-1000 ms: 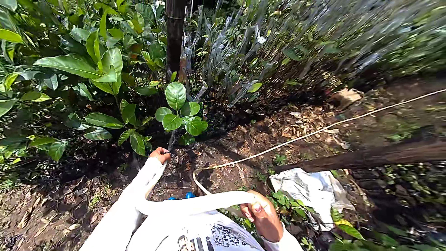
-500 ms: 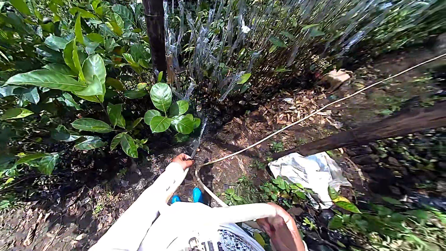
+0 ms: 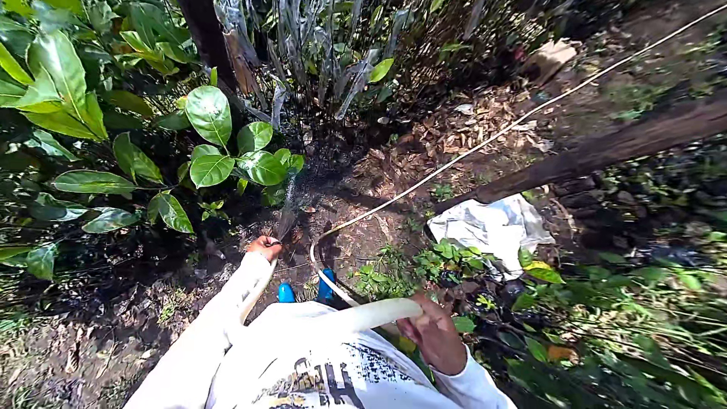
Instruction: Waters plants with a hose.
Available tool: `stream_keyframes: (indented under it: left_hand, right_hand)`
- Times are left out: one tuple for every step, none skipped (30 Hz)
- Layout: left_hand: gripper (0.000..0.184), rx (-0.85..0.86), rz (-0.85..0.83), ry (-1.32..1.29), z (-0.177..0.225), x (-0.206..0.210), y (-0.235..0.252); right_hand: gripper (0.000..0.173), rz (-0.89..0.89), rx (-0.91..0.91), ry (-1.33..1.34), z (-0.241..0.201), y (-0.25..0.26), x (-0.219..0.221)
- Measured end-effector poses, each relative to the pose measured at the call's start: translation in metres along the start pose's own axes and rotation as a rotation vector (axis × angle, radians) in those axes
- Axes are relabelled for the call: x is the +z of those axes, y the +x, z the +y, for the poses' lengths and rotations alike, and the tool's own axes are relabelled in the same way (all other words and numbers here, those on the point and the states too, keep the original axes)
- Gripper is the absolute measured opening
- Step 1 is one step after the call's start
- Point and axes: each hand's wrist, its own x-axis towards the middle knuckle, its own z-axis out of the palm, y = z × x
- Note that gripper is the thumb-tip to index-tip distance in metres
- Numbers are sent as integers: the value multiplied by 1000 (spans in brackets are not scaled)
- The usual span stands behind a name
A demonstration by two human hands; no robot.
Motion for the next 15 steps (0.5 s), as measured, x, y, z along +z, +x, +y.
stream_keyframes:
  left_hand:
    - [33, -3, -20, 1, 5, 4, -1]
    - [33, -1, -36, 1, 10, 9, 0]
    - [32, 7, -56, 0, 14, 14, 1]
    - [32, 18, -75, -6, 18, 20, 3]
    - [31, 30, -93, -13, 21, 27, 3]
    - [30, 43, -109, -18, 25, 33, 4]
    - [29, 54, -125, -19, 29, 38, 5]
    - [29, 58, -138, -14, 32, 41, 5]
    - [28, 57, -150, -5, 35, 44, 5]
    - [28, 57, -159, 2, 36, 46, 5]
    - [28, 61, -169, 5, 38, 48, 5]
    - [28, 71, -179, 0, 40, 50, 8]
    - [29, 84, -196, -10, 43, 50, 11]
    - [29, 100, -214, -19, 47, 50, 15]
    - [28, 118, -229, -28, 51, 49, 19]
  right_hand:
    - [27, -8, -9, 1, -1, 1, -2]
    - [28, -8, -14, -1, -2, 2, -5]
    - [28, -4, -20, -3, -4, 2, -8]
    - [29, 5, -25, -1, -6, 0, -11]
    - [29, 17, -32, 2, -7, -1, -15]
    - [30, 27, -42, 6, -8, -2, -20]
    - [30, 30, -55, -1, -9, -2, -24]
    - [31, 35, -63, 2, -10, -2, -28]
    - [31, 37, -64, 7, -10, -2, -29]
    - [31, 39, -63, 9, -11, -2, -30]
    - [31, 38, -65, 4, -12, -1, -30]
    - [31, 34, -69, -5, -14, 1, -30]
    - [31, 32, -75, -10, -14, 3, -29]
    - [30, 33, -83, -13, -14, 6, -27]
    - [30, 39, -92, -14, -13, 10, -24]
